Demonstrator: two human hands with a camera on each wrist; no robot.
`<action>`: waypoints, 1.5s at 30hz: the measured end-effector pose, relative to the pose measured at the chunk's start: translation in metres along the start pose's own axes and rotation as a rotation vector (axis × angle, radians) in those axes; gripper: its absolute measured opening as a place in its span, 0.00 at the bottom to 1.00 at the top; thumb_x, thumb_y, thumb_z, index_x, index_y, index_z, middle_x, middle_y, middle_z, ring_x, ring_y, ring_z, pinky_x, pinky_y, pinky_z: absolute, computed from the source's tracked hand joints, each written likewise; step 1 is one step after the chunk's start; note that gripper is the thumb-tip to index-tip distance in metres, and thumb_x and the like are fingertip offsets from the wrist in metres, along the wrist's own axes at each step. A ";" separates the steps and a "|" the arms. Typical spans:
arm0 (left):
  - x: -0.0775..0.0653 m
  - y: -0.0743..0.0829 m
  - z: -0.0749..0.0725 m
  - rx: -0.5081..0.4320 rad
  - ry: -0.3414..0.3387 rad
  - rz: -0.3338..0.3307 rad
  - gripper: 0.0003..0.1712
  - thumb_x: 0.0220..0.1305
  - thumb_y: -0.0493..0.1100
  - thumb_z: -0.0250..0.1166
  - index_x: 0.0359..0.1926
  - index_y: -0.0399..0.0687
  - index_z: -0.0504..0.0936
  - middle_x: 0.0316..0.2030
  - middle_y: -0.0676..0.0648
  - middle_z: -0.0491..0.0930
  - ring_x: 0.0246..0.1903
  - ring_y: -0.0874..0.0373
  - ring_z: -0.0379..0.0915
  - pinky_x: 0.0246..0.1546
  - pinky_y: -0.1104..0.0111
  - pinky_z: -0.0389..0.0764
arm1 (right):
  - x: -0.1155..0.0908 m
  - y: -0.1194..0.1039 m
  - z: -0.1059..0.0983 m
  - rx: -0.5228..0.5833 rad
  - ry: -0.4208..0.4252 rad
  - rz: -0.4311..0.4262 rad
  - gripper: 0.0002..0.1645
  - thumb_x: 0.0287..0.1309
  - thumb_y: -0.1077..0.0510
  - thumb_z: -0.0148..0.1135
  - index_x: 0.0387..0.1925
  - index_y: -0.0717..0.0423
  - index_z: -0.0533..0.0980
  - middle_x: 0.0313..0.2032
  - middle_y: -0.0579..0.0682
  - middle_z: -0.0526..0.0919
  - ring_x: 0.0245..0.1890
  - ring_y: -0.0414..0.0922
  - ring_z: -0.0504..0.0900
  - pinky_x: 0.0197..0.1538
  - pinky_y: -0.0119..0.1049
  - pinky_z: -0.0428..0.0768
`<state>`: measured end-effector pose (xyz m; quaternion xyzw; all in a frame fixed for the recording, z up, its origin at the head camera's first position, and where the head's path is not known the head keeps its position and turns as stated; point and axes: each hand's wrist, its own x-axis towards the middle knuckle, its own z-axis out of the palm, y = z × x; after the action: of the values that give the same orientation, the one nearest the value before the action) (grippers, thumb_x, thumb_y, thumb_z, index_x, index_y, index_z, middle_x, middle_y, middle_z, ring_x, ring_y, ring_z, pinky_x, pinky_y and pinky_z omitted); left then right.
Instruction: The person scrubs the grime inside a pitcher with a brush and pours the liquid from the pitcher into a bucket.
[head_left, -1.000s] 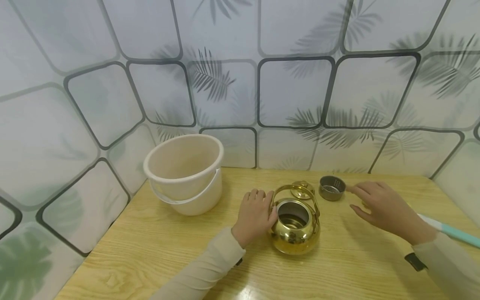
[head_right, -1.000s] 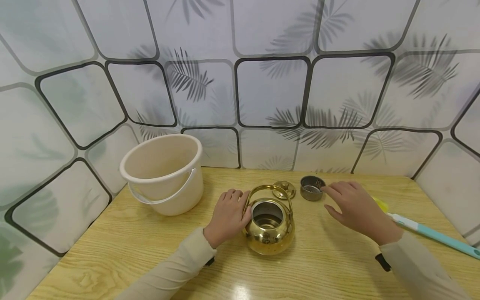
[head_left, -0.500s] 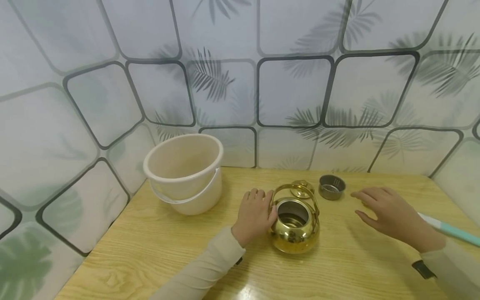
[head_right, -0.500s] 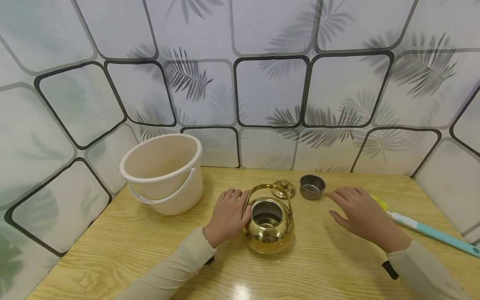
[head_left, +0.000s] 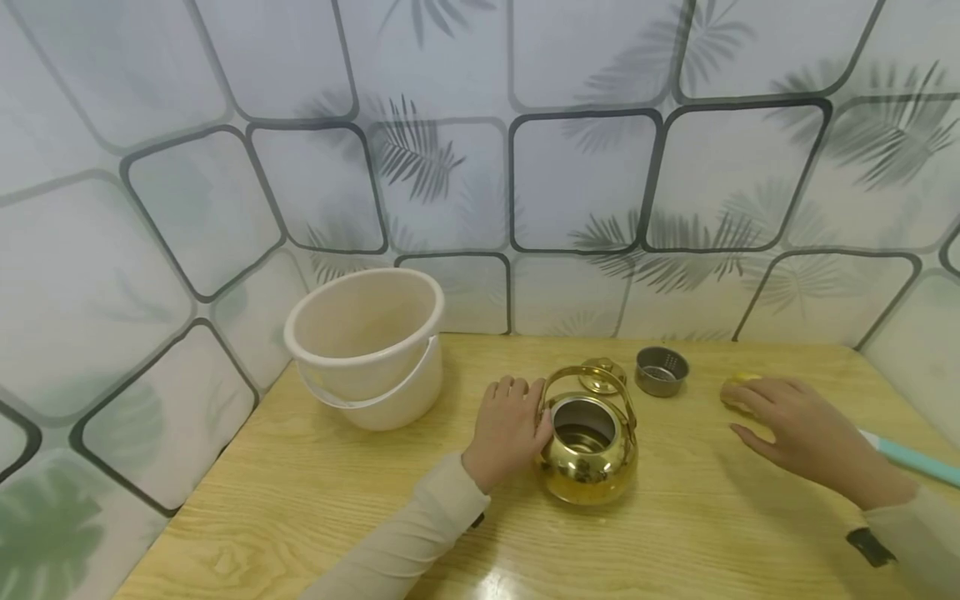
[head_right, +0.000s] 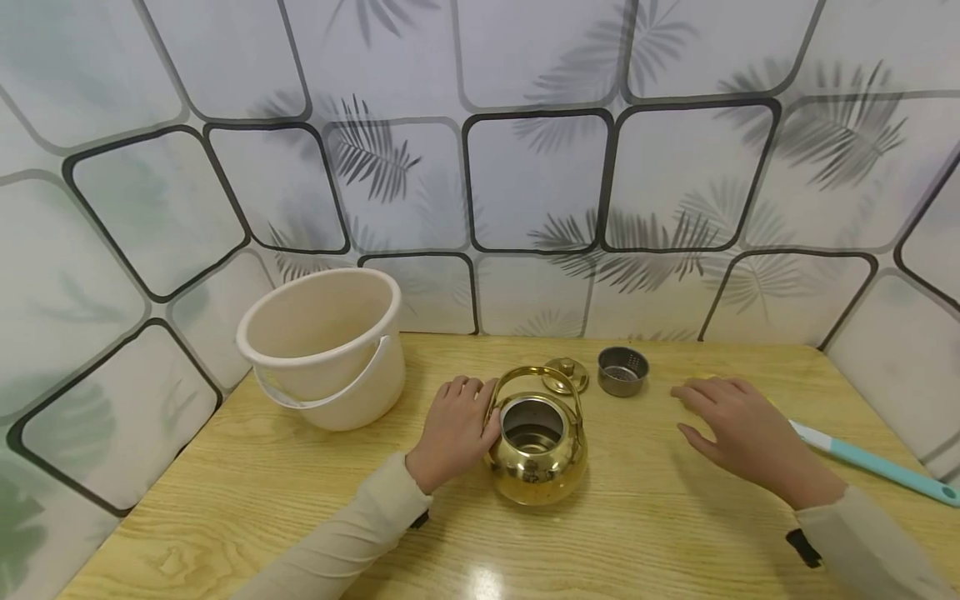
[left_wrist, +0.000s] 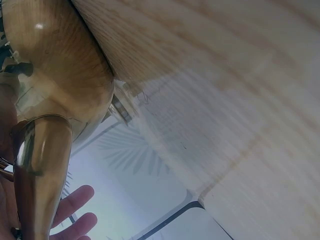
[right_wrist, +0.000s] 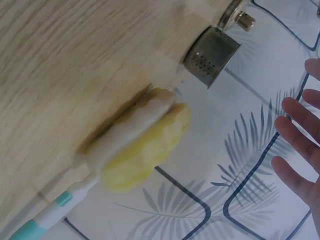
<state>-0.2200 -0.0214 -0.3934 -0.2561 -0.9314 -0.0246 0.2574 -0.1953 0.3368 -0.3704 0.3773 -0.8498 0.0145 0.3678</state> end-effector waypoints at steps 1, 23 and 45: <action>0.000 0.000 0.000 -0.001 -0.005 -0.002 0.21 0.65 0.52 0.49 0.52 0.48 0.75 0.38 0.49 0.80 0.43 0.53 0.74 0.44 0.63 0.74 | -0.002 0.002 0.000 0.001 -0.002 0.002 0.39 0.67 0.35 0.31 0.39 0.61 0.78 0.32 0.54 0.83 0.32 0.54 0.81 0.37 0.53 0.77; 0.000 0.000 0.002 0.002 0.008 0.004 0.21 0.65 0.53 0.49 0.52 0.48 0.76 0.37 0.49 0.80 0.42 0.53 0.75 0.44 0.63 0.74 | -0.039 0.033 -0.002 -0.065 -0.117 0.093 0.49 0.61 0.29 0.22 0.33 0.64 0.78 0.27 0.56 0.81 0.25 0.54 0.80 0.29 0.53 0.77; -0.001 0.000 0.001 0.013 0.028 0.002 0.20 0.64 0.53 0.50 0.50 0.49 0.76 0.35 0.49 0.80 0.40 0.54 0.75 0.42 0.64 0.74 | -0.081 0.062 -0.007 -0.045 -0.198 0.208 0.37 0.48 0.32 0.61 0.35 0.65 0.77 0.28 0.60 0.83 0.19 0.51 0.79 0.23 0.43 0.78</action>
<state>-0.2201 -0.0215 -0.3947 -0.2552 -0.9276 -0.0219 0.2721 -0.1952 0.4343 -0.4017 0.2785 -0.9166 -0.0040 0.2869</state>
